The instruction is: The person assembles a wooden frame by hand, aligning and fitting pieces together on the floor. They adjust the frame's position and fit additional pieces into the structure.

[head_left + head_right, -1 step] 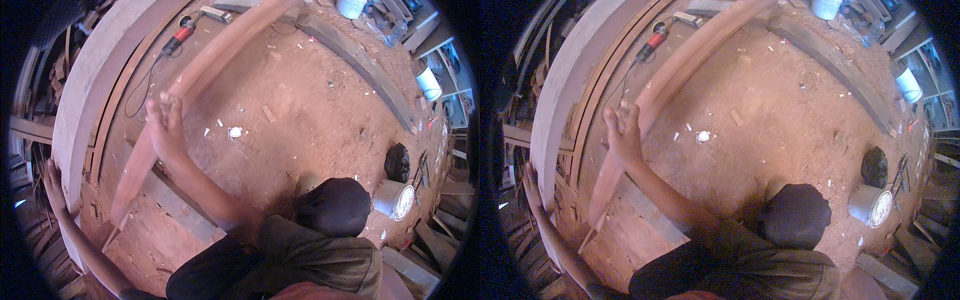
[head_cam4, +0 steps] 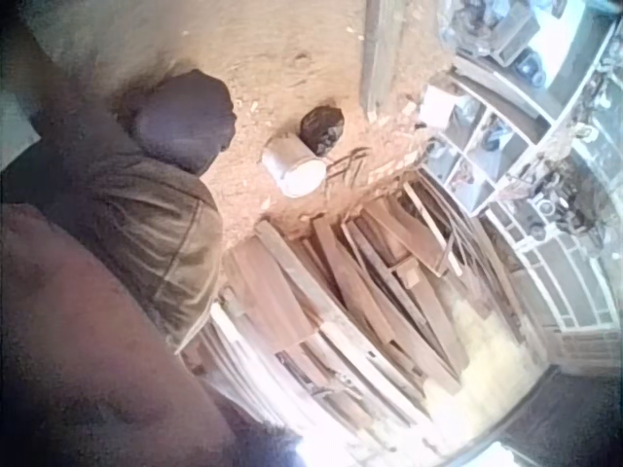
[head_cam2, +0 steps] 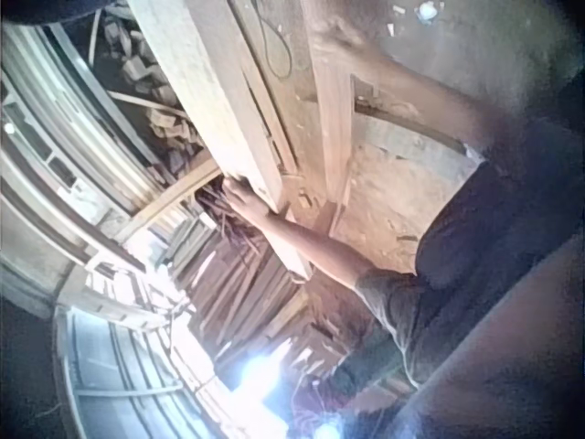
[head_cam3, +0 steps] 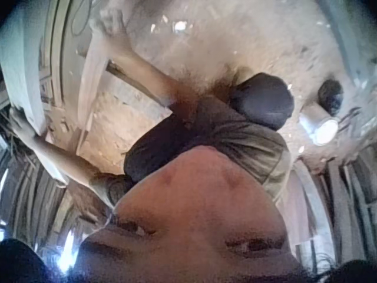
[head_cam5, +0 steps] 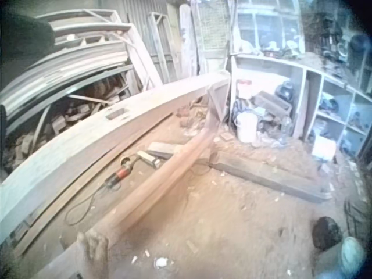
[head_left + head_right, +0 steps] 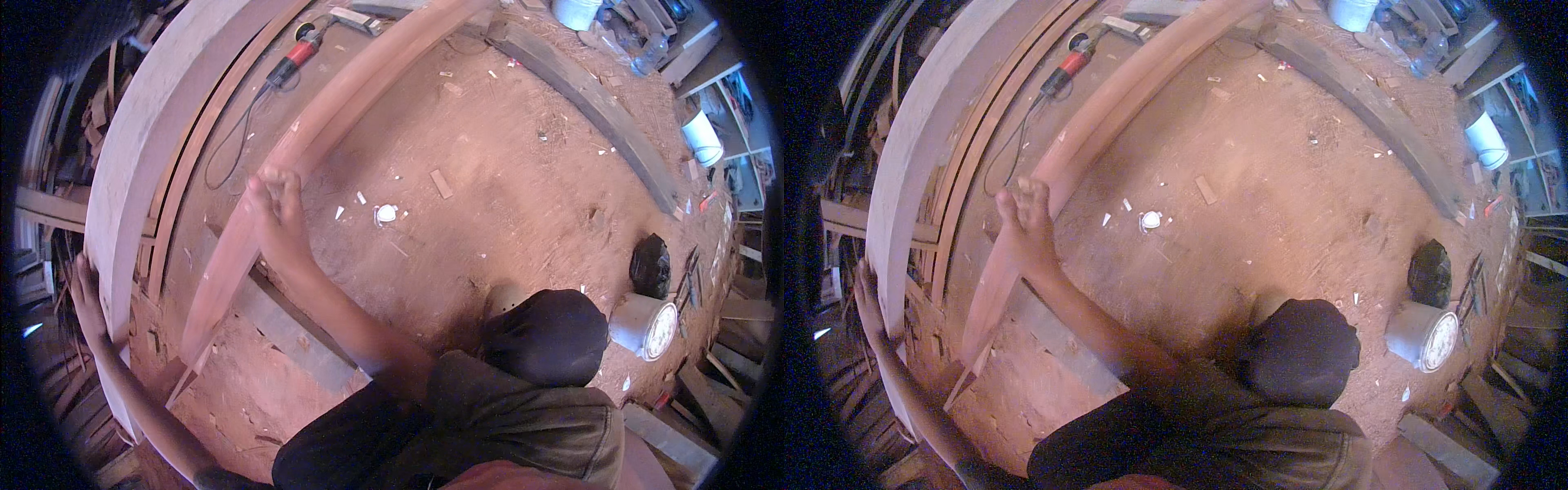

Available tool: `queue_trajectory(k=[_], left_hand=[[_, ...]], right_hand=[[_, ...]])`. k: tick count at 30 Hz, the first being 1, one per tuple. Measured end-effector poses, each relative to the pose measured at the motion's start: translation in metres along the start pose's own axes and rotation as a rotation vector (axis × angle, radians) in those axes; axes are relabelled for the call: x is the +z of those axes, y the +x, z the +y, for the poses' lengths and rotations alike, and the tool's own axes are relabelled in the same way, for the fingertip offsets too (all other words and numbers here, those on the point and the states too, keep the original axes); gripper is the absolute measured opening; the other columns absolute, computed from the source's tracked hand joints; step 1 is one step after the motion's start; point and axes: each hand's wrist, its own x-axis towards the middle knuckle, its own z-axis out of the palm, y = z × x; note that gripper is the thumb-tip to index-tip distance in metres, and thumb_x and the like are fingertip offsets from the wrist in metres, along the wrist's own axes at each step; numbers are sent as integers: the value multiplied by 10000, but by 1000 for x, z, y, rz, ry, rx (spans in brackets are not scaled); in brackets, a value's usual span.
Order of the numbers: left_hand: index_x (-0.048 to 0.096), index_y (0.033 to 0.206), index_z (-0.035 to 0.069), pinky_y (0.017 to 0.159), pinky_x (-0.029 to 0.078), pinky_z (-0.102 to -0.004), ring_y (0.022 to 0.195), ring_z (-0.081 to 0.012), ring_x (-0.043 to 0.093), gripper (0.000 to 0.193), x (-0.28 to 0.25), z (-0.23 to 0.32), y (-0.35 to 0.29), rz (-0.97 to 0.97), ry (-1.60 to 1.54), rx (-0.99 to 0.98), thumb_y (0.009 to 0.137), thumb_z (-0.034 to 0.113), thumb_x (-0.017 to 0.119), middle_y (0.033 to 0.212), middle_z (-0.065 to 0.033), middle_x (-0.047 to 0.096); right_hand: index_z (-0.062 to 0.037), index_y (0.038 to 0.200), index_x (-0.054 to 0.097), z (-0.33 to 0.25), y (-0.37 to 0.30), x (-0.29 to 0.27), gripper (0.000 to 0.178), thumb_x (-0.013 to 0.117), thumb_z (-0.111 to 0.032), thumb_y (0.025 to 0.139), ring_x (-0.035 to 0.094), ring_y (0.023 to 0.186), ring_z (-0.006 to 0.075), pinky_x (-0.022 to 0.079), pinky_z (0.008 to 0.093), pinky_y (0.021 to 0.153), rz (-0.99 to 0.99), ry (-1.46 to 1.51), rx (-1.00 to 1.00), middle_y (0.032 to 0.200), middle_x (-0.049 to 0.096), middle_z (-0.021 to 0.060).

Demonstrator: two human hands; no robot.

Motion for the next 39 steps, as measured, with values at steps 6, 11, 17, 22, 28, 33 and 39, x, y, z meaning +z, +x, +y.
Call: queue_trajectory(k=[6, 11, 17, 22, 28, 33, 39], left_hand=[[425, 1441, -12, 1136, 287, -338, 1359, -250, 431, 655, 22, 13, 50, -79, -176, -80, 1019, 489, 415, 1454, -181, 473], [420, 1444, -16, 1112, 310, -329, 1346, -231, 442, 723, 27, 10, 77, -166, -326, -162, 989, 544, 450, 1461, -169, 470], [354, 1501, 66, 1128, 288, -327, 1368, -237, 422, 728, 42, -22, 106, -182, -322, -107, 981, 568, 435, 1498, -168, 424], [364, 1512, 163, 1144, 271, -343, 1373, -267, 417, 608, 48, -52, 111, -193, -170, 10, 1011, 507, 375, 1485, -204, 427], [390, 1499, 140, 1157, 247, -352, 1411, -264, 359, 638, 44, -25, 104, -119, 27, 97, 996, 533, 398, 1523, -168, 386], [388, 1500, 151, 1169, 231, -366, 1422, -267, 342, 561, 50, -8, 100, -130, -238, -125, 1029, 451, 344, 1532, -153, 378], [383, 1500, 144, 1167, 248, -369, 1396, -279, 380, 550, 47, -57, 113, -159, 54, 66, 1036, 433, 325, 1501, -159, 424]], right_hand=[[-5, 1103, 536, 97, -64, -91, 335, 601, -305, 969, 659, 861, 180, 538, 355, 746, -164, -284, 430, 988, 663, 130], [-26, 1075, 537, 104, -62, -108, 339, 622, -336, 967, 606, 880, 132, 538, 282, 728, -279, -296, 450, 985, 610, 73], [-43, 1048, 545, 93, -8, -126, 302, 595, -334, 982, 606, 802, 116, 515, 262, 729, -152, -395, 352, 908, 621, 44], [-53, 1047, 548, 88, 6, -162, 311, 552, -361, 1001, 590, 778, 108, 487, 246, 698, -48, -550, 386, 912, 620, 31], [-70, 1010, 570, 87, 0, -154, 300, 547, -369, 1001, 574, 771, 91, 461, 245, 670, -67, -452, 440, 895, 616, 14], [-92, 1028, 586, 93, -13, -148, 307, 560, -395, 991, 569, 758, 84, 458, 242, 652, -113, -449, 496, 883, 612, 1], [-25, 1336, 502, 113, -14, -165, 585, 514, -485, 974, 605, 881, 188, 525, 322, 700, -117, -496, 637, 1052, 617, 106]])
